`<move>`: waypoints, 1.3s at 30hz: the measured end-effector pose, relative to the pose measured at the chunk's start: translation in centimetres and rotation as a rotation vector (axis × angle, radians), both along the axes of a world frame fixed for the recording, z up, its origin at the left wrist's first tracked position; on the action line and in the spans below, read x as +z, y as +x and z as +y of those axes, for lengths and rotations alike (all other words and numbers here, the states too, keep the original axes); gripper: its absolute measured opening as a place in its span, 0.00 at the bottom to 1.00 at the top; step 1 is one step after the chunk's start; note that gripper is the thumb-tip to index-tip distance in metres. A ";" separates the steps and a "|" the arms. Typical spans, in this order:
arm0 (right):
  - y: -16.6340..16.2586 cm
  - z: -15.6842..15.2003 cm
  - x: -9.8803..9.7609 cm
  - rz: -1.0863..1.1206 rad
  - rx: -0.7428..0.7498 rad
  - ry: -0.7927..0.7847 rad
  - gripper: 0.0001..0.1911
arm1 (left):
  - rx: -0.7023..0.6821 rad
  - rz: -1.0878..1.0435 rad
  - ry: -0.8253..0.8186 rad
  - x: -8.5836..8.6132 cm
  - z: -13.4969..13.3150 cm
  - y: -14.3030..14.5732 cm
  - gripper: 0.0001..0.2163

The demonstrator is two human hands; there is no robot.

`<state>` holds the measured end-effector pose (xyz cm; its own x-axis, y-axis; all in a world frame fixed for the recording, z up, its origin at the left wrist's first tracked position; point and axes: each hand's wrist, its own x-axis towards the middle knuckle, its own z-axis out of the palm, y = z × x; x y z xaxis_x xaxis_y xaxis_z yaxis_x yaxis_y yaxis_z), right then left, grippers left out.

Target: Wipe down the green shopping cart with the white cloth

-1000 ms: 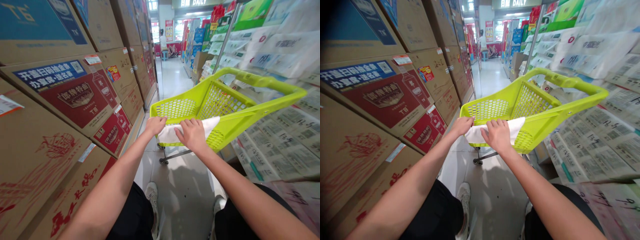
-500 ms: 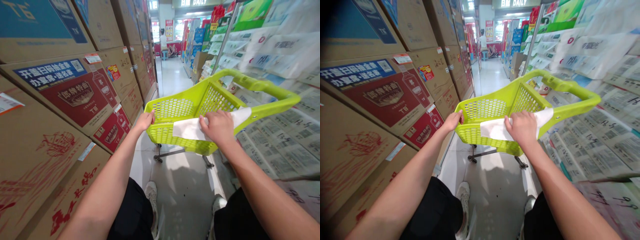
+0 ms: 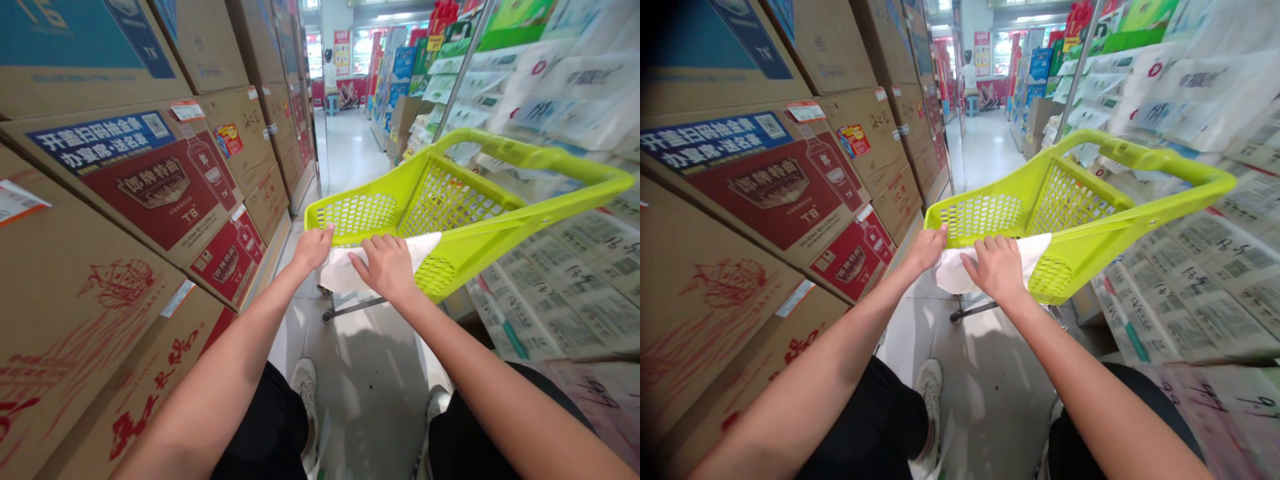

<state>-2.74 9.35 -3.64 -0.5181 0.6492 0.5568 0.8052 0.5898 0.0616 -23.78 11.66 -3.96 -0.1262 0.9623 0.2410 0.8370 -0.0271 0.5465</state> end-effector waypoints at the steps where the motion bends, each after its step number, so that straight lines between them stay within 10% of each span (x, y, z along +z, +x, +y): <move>1: 0.2 0.2 0.1 -0.008 0.008 -0.002 0.22 | 0.017 0.008 0.005 0.0 0.3 -0.2 0.31; 14: 9.2 3.9 2.1 -0.010 -0.207 0.130 0.21 | -0.019 -0.020 0.093 -0.4 2.5 -3.7 0.29; 28: 1.4 -0.6 0.0 -0.005 0.014 -0.004 0.22 | -0.323 0.332 0.028 -0.2 -1.5 -1.2 0.29; 39: 10.4 3.0 2.3 -0.002 -0.265 0.183 0.20 | -0.219 0.266 0.040 0.1 0.3 -5.4 0.33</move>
